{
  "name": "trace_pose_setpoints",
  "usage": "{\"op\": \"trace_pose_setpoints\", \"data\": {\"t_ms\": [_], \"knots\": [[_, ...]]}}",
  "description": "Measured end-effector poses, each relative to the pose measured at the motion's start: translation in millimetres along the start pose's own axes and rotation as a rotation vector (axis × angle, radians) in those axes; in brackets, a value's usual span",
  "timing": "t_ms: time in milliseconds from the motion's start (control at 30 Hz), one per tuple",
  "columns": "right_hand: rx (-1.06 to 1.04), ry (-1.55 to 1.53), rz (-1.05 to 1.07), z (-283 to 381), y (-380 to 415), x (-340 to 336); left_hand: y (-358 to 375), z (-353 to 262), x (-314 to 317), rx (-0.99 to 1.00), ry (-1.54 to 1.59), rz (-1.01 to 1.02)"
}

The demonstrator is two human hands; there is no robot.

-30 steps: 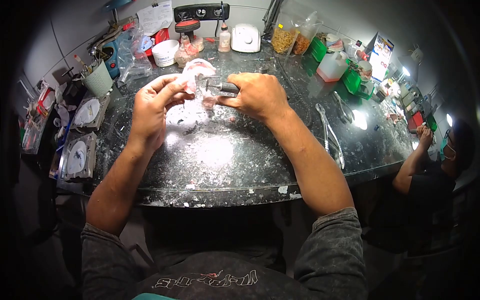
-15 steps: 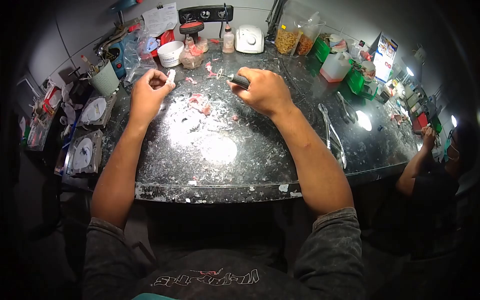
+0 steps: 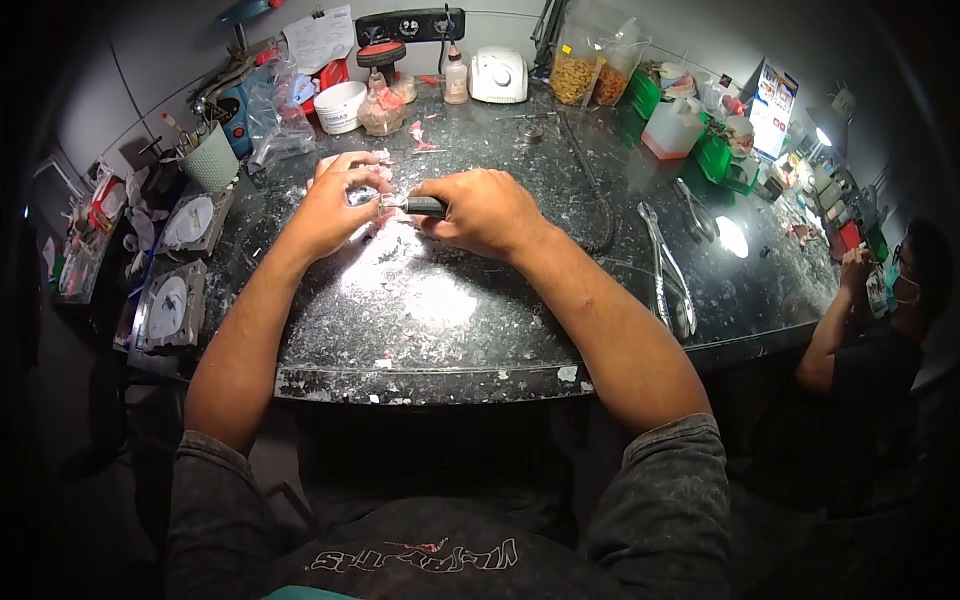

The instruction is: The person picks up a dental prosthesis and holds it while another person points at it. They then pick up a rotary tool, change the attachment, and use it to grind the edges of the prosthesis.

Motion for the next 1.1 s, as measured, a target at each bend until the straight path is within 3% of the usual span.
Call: {"op": "trace_pose_setpoints", "data": {"t_ms": [67, 133, 200, 267, 333, 500, 667, 833, 1000, 1067, 1100], "knots": [[-0.034, -0.030, -0.065, -2.1, 1.0, -6.0, 0.7, 4.3, -5.5, -0.019, 0.240, -0.024], [-0.068, -0.057, -0.132, -5.2, -0.6, -13.6, 1.4, -1.7, -14.2, 0.039, 0.172, -0.064], [-0.103, -0.194, -0.341, -10.7, 2.2, -35.3, -0.8, 7.1, 8.3, -0.187, 1.085, 0.146], [-0.115, -0.264, -0.365, -2.2, 5.0, -50.3, 2.5, -5.2, 3.1, -0.209, 1.164, 0.160], [0.028, -0.501, -0.364, -13.6, 6.1, -52.0, 7.7, -26.5, -0.1, -0.221, 1.435, 0.188], [-0.070, -0.755, -0.454, -6.2, 9.9, -60.8, 11.4, -40.8, 0.3, -0.198, 1.667, 0.208], [0.004, -0.949, -0.419, -2.8, 8.9, -57.8, 16.2, -46.9, 3.1, -0.174, 1.821, 0.263], [0.030, -0.845, -0.483, -18.9, 7.5, -50.2, 14.3, -41.8, -1.7, -0.266, 1.607, 0.195], [0.018, -0.697, -0.623, -16.5, 9.6, -61.6, 17.3, -27.6, 8.4, -0.383, 1.629, 0.188], [-0.082, -0.229, -0.572, -3.9, 12.8, -71.0, 17.3, -23.3, 11.6, -0.420, 1.672, 0.176], [-0.128, -0.162, -0.452, -8.3, 7.8, -60.3, 17.2, -20.9, 11.0, -0.433, 1.674, 0.151]]}}
Point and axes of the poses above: each hand's wrist, its own y-axis away from the middle knuckle, its own x-axis out of the palm, z = x × y, the point moved 9 cm from there along -y, towards the middle knuckle
